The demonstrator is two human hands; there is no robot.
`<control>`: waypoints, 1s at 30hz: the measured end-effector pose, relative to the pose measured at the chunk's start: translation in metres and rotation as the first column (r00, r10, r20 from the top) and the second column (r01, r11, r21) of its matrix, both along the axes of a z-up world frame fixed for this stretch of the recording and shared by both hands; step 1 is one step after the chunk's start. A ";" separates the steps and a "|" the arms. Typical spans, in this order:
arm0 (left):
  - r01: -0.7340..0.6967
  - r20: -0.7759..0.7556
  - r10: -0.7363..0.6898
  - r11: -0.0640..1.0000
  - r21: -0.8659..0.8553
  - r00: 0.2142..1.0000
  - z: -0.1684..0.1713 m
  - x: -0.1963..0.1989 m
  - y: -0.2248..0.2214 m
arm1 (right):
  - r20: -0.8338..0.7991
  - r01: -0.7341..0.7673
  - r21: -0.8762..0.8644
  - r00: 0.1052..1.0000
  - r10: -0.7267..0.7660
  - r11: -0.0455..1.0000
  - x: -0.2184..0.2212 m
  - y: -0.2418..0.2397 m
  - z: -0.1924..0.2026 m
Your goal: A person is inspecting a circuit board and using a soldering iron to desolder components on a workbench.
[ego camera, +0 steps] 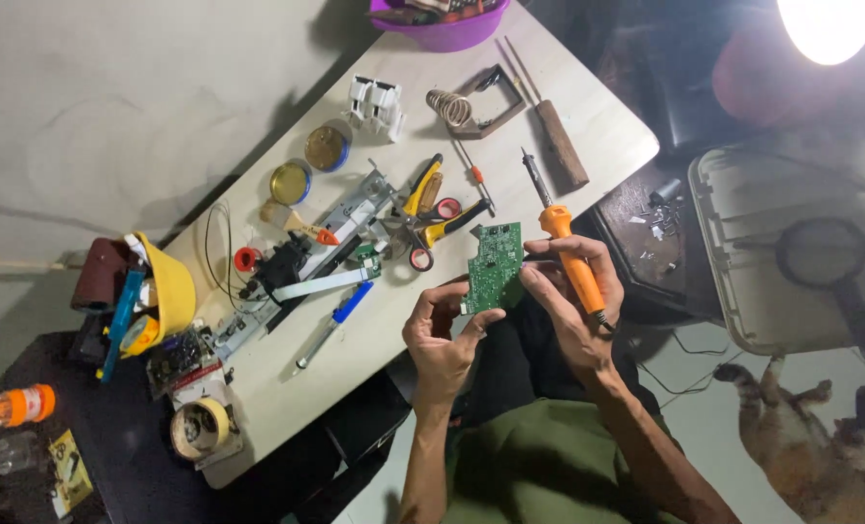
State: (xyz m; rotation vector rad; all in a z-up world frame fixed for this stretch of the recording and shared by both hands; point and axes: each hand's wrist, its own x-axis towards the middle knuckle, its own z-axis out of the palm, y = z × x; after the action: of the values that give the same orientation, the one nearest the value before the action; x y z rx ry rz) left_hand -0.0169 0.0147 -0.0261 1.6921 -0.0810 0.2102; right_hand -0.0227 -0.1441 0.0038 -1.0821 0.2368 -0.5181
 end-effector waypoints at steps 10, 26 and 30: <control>0.172 0.140 -0.136 0.939 -0.299 0.981 0.023 0.015 -0.047 | -0.015 0.075 0.104 0.997 -0.074 0.992 0.010 -0.007 0.006; 0.262 0.104 -0.244 0.818 -0.512 0.964 0.012 0.059 -0.055 | -0.021 0.040 0.069 0.999 -0.039 0.997 0.034 -0.024 0.015; 0.311 0.111 -0.297 0.806 -0.504 0.948 -0.052 0.084 -0.031 | -0.021 0.081 0.017 0.997 -0.081 0.997 0.038 -0.028 0.002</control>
State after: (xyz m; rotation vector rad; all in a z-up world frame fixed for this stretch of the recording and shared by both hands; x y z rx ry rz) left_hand 0.0675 -0.0164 -0.0784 1.1150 -0.2905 0.0052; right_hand 0.0149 -0.1722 0.0055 -1.0635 0.3035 -0.5766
